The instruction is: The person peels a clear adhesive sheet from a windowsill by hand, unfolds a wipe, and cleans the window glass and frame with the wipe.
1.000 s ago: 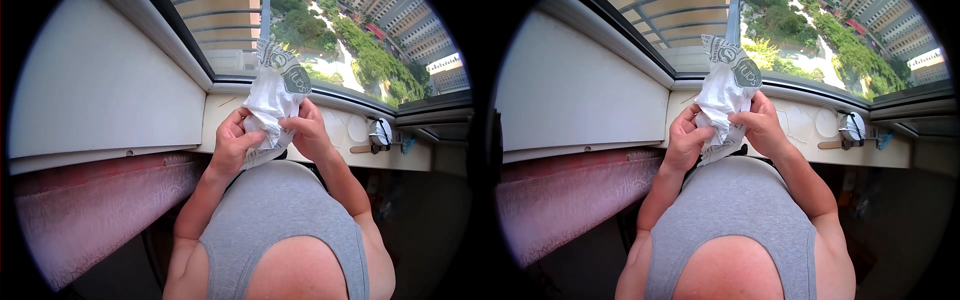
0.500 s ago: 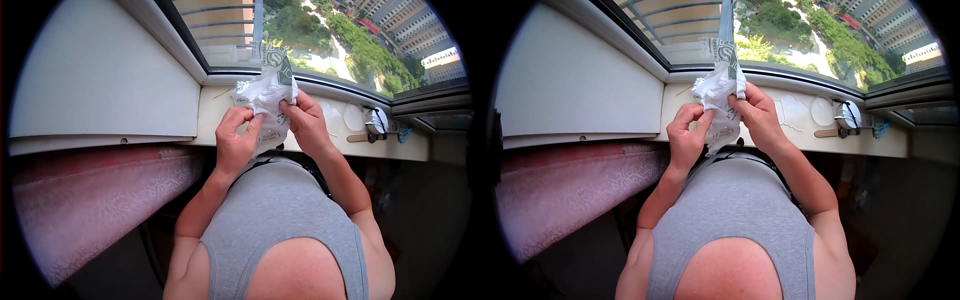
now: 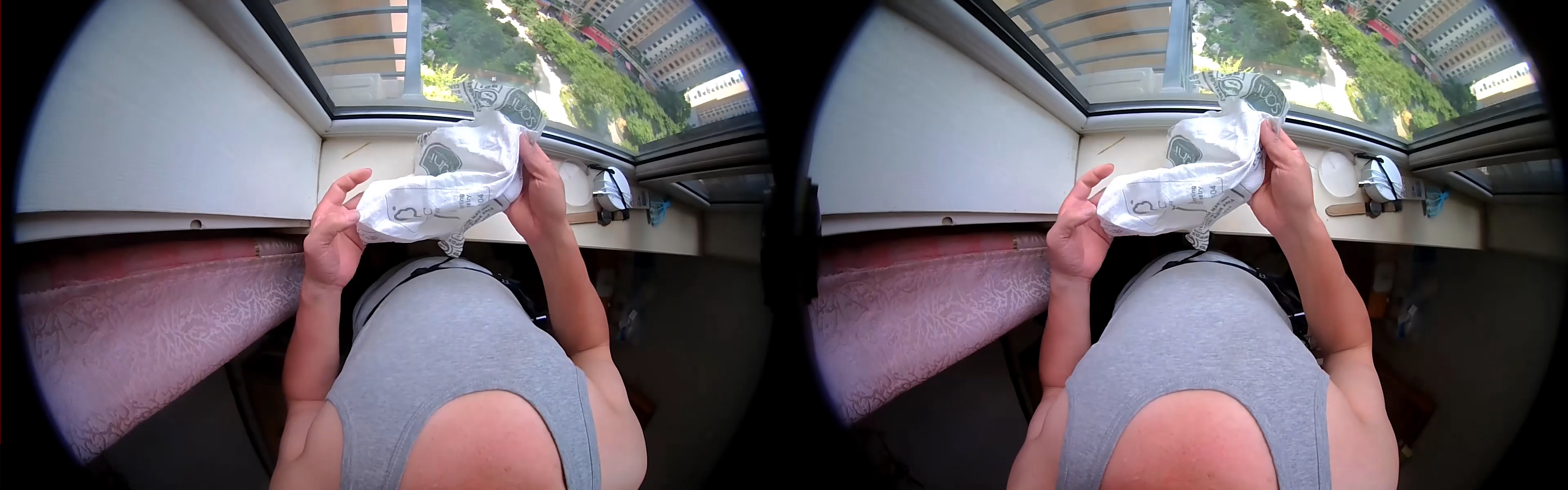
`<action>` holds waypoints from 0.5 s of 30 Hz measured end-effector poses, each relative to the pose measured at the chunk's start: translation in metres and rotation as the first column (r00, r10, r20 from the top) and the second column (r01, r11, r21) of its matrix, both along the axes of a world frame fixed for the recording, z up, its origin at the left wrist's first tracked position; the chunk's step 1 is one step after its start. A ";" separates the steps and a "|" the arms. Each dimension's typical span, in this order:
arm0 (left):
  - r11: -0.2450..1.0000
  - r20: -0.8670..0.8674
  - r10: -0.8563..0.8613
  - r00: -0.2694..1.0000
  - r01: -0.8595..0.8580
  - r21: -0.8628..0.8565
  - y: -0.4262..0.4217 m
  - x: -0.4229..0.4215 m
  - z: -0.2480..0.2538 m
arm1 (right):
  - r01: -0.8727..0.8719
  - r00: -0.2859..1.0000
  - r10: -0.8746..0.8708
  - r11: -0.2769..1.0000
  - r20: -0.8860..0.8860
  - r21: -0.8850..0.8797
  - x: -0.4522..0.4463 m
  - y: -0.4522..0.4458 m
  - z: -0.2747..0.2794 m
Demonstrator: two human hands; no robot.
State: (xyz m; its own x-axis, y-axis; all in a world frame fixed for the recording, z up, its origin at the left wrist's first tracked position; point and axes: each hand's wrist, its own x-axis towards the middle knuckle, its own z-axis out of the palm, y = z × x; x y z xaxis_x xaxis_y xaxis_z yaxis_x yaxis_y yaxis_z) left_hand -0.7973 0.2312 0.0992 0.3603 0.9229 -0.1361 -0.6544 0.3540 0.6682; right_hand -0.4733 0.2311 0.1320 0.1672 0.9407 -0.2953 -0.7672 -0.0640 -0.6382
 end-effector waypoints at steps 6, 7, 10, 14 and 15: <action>0.940 -0.083 -0.339 0.937 0.333 -0.076 0.021 0.036 -0.002 | -0.343 0.936 0.351 0.924 -0.020 0.169 -0.015 0.013 0.029; 0.940 -0.065 -0.333 0.941 0.326 -0.095 0.018 0.045 0.009 | -0.305 0.951 0.297 0.948 0.086 0.095 -0.020 0.015 0.042; 0.971 -0.129 -0.171 0.977 0.189 0.145 0.022 0.050 0.008 | -0.263 0.747 0.080 0.948 0.661 0.182 0.008 0.031 0.025; 0.923 -0.114 0.226 0.967 -0.175 0.343 0.029 0.039 0.010 | -0.044 0.367 -0.153 0.982 0.917 0.182 0.031 0.035 0.010; 0.921 -0.110 0.228 0.968 -0.177 0.347 0.028 0.037 0.011 | 0.000 0.337 -0.174 0.983 0.925 0.185 0.030 0.034 0.007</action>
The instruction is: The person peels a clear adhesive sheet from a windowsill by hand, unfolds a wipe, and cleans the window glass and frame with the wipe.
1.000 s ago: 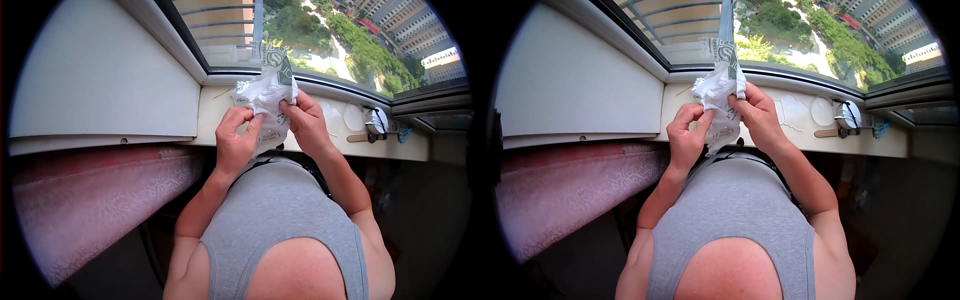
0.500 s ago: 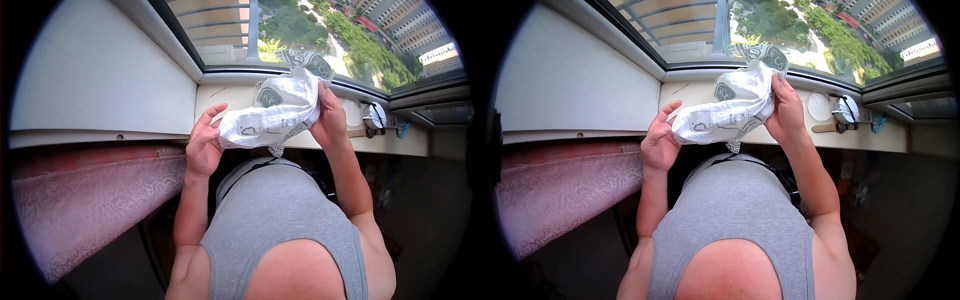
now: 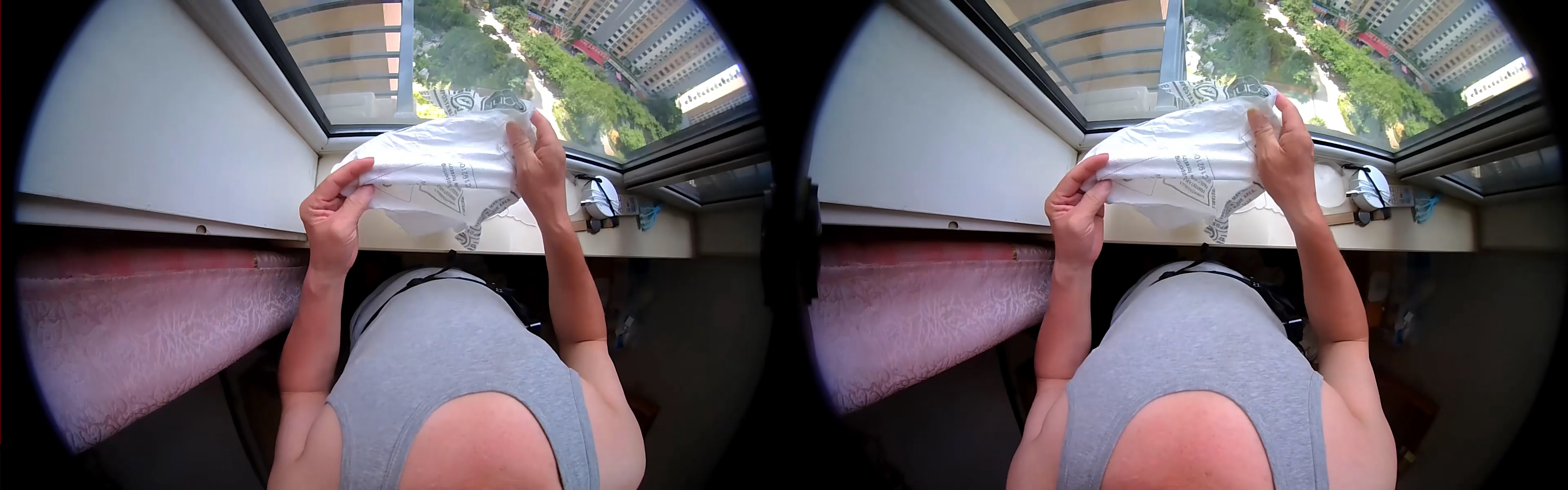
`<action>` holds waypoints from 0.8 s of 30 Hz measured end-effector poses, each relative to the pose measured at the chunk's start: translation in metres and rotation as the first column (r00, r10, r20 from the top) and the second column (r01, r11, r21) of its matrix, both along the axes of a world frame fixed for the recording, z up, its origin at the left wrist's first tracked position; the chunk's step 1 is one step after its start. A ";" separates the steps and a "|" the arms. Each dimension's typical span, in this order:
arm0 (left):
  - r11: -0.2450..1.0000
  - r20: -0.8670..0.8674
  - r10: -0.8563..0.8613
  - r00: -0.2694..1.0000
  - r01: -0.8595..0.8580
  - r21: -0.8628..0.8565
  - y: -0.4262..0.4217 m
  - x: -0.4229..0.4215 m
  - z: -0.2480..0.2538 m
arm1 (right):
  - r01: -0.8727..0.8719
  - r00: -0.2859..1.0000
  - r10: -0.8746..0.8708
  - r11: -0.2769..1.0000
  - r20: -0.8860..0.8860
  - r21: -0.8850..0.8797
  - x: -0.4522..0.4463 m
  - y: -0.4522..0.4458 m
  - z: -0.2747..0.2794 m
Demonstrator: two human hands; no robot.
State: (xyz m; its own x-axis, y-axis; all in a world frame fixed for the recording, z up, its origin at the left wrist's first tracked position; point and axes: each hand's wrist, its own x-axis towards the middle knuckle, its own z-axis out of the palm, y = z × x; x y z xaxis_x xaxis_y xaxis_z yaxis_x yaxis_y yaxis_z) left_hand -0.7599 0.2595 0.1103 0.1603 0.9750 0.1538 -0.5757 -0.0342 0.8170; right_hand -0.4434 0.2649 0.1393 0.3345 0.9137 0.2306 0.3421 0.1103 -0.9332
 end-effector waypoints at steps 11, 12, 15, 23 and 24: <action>0.686 -0.515 0.696 0.501 -0.252 0.683 0.054 0.042 0.057 | -0.144 0.933 -0.075 0.820 0.353 0.553 0.005 -0.004 0.046; 0.611 -0.465 0.767 0.443 -0.279 0.741 0.063 0.045 0.064 | -0.157 0.797 -0.249 0.794 0.550 0.588 0.003 0.001 0.048; 0.453 -0.333 0.867 0.371 -0.309 0.836 0.086 0.054 0.080 | -0.060 0.662 -0.450 0.764 0.599 0.642 -0.001 0.030 0.050; 0.210 -0.120 0.936 0.331 -0.251 0.945 0.129 0.080 0.117 | 0.037 0.570 -0.720 0.503 0.396 0.863 0.019 0.070 0.122; 0.164 -0.117 0.966 0.230 -0.194 0.967 0.132 0.085 0.119 | 0.048 0.549 -0.720 0.533 0.424 0.844 0.016 0.067 0.127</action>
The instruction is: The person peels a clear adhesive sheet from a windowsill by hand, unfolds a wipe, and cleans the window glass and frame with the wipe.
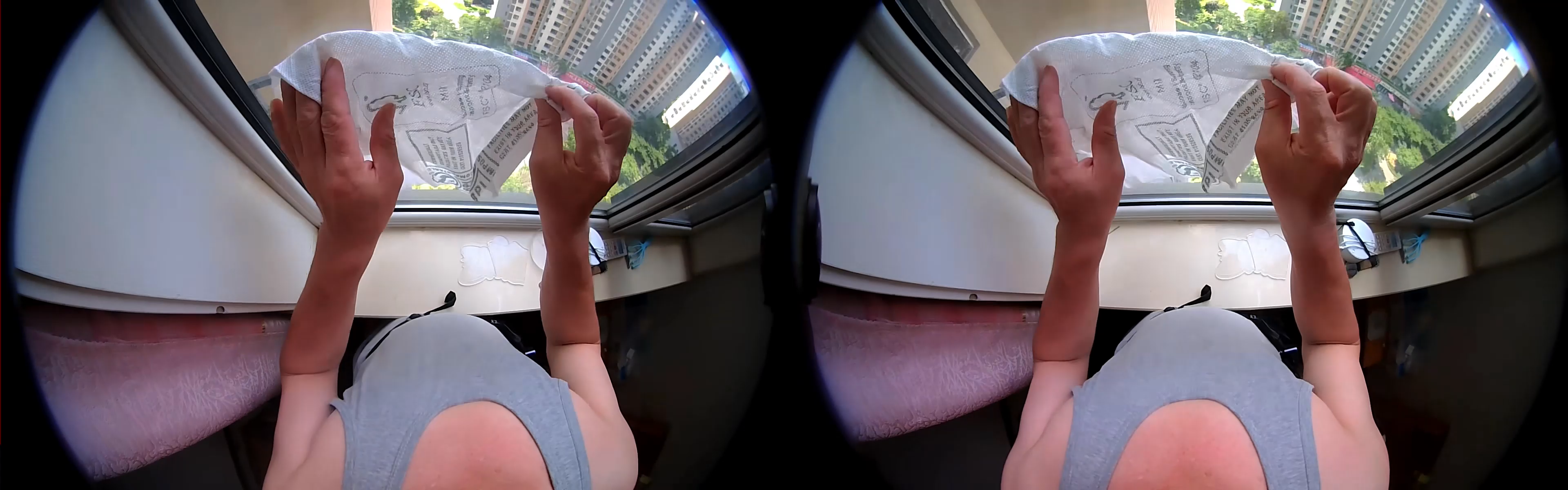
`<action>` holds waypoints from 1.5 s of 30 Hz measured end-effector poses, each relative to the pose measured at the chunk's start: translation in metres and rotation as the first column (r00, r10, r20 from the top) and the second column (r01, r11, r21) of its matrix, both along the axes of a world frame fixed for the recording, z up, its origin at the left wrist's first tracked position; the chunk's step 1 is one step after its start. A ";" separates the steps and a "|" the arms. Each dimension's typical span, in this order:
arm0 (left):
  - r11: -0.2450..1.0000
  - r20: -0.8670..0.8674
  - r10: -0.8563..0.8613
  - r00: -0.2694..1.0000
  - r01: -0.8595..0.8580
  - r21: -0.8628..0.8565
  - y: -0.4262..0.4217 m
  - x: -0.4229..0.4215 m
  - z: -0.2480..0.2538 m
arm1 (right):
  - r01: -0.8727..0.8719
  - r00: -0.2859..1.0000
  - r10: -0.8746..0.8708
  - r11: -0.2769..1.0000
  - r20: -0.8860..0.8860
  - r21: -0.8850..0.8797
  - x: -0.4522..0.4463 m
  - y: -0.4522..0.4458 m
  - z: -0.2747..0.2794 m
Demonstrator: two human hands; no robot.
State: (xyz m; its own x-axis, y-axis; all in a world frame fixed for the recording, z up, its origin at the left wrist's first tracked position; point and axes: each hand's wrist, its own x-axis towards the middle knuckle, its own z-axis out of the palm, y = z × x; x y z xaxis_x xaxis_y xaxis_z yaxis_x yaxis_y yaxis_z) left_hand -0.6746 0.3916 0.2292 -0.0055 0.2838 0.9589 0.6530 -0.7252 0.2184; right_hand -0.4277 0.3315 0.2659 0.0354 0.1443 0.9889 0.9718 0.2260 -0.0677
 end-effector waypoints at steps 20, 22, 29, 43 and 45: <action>0.966 -0.106 0.234 0.966 -0.219 0.140 0.039 0.043 0.018 | -0.163 0.983 0.164 0.986 0.082 -0.018 -0.028 0.038 -0.022; 0.964 -0.196 0.264 0.944 -0.253 0.078 0.027 0.040 -0.024 | -0.073 0.990 0.093 0.981 0.108 -0.180 -0.024 0.027 -0.046; 0.934 -0.163 0.295 0.941 -0.248 0.257 0.053 0.038 0.049 | 0.003 0.961 -0.014 0.999 0.275 0.041 0.003 0.048 0.030; 0.995 -0.258 0.065 0.964 -0.043 0.090 0.015 0.042 0.015 | 0.081 0.964 -0.059 0.994 0.260 -0.077 0.013 0.024 0.014; 0.995 -0.195 -0.030 0.980 0.049 0.092 0.012 0.031 0.049 | -0.117 0.981 0.104 0.991 0.166 0.068 0.021 0.023 0.033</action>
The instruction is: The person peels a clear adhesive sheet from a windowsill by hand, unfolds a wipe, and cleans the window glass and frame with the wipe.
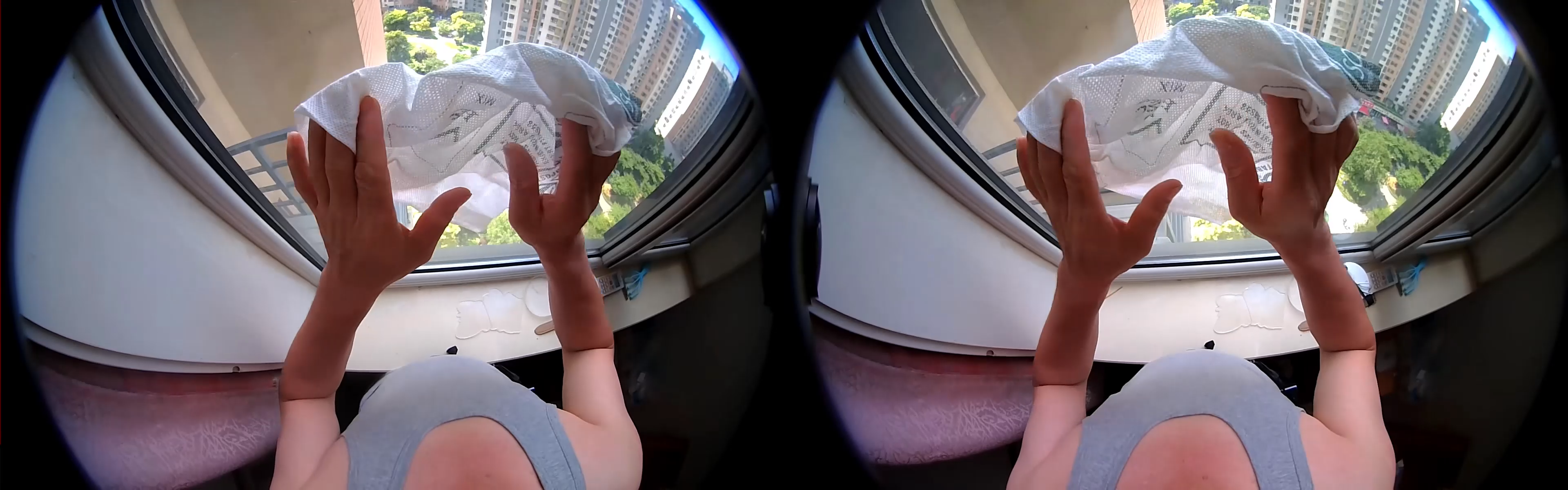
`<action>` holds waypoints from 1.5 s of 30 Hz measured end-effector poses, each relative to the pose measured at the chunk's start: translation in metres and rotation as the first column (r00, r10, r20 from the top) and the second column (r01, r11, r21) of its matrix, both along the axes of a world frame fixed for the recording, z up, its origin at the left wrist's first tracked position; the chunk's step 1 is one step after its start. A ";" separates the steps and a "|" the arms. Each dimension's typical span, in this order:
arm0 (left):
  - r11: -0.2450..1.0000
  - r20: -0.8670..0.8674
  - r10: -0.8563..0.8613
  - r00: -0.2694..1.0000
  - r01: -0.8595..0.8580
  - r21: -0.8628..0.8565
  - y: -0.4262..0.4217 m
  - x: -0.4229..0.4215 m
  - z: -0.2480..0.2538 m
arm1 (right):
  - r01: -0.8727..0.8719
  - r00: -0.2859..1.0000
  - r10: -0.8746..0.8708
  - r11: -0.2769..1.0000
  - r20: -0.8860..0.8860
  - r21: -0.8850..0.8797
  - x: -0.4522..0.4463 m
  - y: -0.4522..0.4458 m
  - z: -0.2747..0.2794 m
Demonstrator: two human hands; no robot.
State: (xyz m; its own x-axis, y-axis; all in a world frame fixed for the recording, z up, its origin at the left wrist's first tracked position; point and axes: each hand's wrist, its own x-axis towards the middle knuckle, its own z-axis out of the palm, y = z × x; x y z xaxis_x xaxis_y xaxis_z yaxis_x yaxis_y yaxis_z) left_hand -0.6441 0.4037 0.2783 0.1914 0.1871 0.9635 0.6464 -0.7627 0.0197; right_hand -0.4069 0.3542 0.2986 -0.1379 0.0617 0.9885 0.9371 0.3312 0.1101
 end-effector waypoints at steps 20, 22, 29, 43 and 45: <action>0.995 -0.016 0.085 0.996 -0.084 0.053 -0.014 0.011 0.066 | -0.072 0.979 0.081 0.996 -0.188 0.053 -0.009 0.001 0.068; 0.959 0.010 -0.284 0.959 0.284 -0.006 -0.007 0.016 0.057 | 0.075 0.995 -0.066 0.989 -0.072 0.131 -0.014 0.005 0.072; 0.775 0.424 -0.384 0.820 0.536 -0.336 -0.028 -0.011 0.034 | 0.044 0.993 -0.036 0.996 0.113 -0.073 -0.043 -0.002 0.025; 0.657 0.406 -0.534 0.742 0.666 -0.352 -0.058 -0.030 0.011 | 0.085 0.979 -0.093 0.995 0.179 0.052 -0.006 0.009 0.037; 0.641 0.303 -0.605 0.736 0.676 -0.364 -0.060 -0.042 0.018 | 0.087 0.981 -0.089 0.996 0.172 0.017 -0.010 0.003 0.039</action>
State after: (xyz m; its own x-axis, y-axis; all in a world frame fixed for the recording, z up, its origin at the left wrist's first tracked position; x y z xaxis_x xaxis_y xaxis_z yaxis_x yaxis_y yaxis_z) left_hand -0.6861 0.3432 0.2968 0.2920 0.4600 0.8385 -0.0390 -0.8703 0.4910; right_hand -0.4171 0.3573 0.3371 -0.3011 0.0721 0.9509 0.9291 0.2466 0.2755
